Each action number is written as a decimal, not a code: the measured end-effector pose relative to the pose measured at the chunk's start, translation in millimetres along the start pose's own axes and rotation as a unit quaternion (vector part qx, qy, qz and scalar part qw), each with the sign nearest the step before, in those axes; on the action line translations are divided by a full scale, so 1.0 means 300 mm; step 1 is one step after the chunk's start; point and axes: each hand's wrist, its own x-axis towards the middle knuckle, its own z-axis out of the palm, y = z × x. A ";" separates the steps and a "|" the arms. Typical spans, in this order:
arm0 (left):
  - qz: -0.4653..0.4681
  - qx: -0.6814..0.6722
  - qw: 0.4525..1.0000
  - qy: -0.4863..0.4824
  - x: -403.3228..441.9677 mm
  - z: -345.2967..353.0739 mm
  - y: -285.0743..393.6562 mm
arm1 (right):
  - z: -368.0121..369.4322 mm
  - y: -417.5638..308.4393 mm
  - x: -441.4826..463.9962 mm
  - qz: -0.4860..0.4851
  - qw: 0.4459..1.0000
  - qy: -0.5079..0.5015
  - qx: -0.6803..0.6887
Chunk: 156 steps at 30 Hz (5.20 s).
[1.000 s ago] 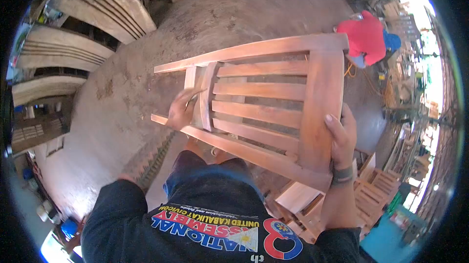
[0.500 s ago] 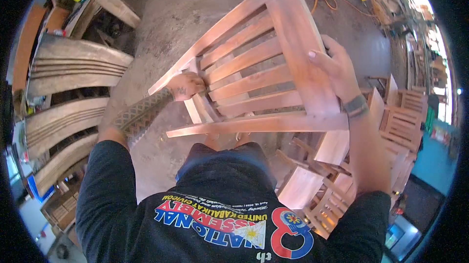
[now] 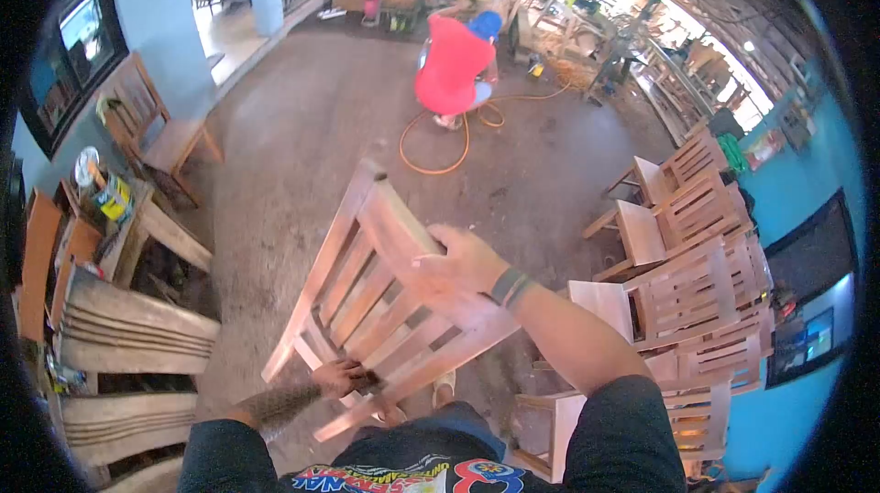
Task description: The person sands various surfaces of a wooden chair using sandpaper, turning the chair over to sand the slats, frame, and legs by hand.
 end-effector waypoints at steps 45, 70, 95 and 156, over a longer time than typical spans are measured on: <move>-0.372 -0.011 0.926 -0.055 -0.247 -0.126 -0.442 | 0.044 0.021 0.014 0.017 0.992 -0.022 0.126; -0.460 0.027 0.888 0.007 -0.104 -0.034 0.058 | 0.036 0.030 0.023 0.030 0.989 -0.061 0.133; -0.192 -0.043 0.978 0.071 -0.166 -0.061 -0.404 | -0.048 0.138 0.049 0.063 0.998 0.017 0.018; -0.178 -0.128 0.965 0.146 -0.192 0.029 -0.506 | 0.135 0.088 0.043 0.113 0.909 0.270 -0.296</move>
